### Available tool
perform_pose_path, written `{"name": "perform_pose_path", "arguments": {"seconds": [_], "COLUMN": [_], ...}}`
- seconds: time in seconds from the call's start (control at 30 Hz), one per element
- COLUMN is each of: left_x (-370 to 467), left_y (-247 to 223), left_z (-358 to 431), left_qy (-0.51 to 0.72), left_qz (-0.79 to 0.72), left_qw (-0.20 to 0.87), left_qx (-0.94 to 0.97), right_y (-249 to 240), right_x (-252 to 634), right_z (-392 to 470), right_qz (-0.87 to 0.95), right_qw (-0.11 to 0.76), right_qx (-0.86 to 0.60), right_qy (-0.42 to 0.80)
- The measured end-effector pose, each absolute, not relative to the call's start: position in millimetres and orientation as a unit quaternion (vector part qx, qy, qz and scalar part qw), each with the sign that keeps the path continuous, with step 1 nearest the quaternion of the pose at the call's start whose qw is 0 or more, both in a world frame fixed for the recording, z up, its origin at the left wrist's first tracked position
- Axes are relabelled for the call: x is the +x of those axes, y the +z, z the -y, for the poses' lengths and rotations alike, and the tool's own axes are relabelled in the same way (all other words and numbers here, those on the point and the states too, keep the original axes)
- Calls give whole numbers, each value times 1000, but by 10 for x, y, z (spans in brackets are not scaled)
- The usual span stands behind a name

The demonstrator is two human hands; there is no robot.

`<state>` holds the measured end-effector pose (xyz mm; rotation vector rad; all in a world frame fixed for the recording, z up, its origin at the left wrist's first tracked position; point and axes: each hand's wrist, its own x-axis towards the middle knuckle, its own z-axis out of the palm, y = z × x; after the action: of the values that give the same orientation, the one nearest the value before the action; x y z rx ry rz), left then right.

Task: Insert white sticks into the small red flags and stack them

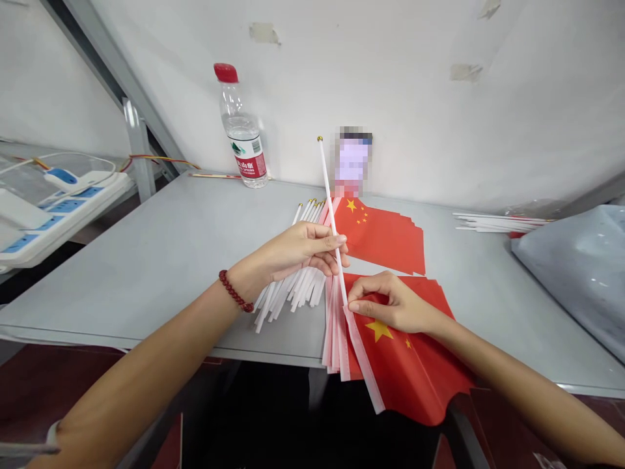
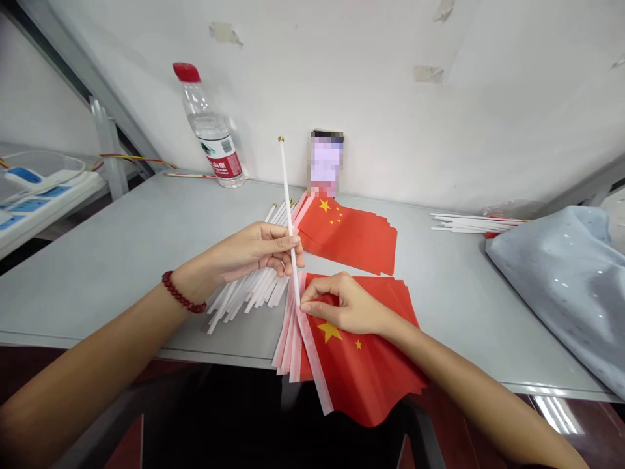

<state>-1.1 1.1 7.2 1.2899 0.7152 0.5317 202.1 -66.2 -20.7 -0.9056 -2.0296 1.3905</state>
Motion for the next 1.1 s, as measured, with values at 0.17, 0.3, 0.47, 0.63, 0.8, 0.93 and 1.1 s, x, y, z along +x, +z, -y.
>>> {"name": "perform_pose_path", "arguments": {"seconds": [0.17, 0.3, 0.47, 0.63, 0.8, 0.93, 1.1], "left_x": [-63, -47, 25, -18, -90, -56, 37], "left_y": [58, 19, 57, 123, 141, 152, 125], "left_z": [-66, -69, 19, -42, -107, -44, 58], "left_qy": [220, 223, 163, 390, 563, 543, 400], "left_qz": [-296, -290, -292, -348, -411, -404, -372], "left_qw": [765, 771, 752, 682, 516, 493, 520], "left_qx": [528, 522, 568, 512, 497, 547, 657], "right_y": [-212, -201, -191, -172, -165, -173, -185], "right_x": [2026, 2033, 2052, 2069, 2066, 2061, 2071], "right_z": [667, 658, 633, 623, 646, 644, 608], "right_qz": [735, 724, 717, 729, 750, 747, 721], "right_qw": [273, 310, 314, 258, 216, 219, 280], "right_qx": [-349, -382, -398, -355, -333, -338, -386], "right_qy": [513, 484, 479, 526, 528, 529, 503]}}
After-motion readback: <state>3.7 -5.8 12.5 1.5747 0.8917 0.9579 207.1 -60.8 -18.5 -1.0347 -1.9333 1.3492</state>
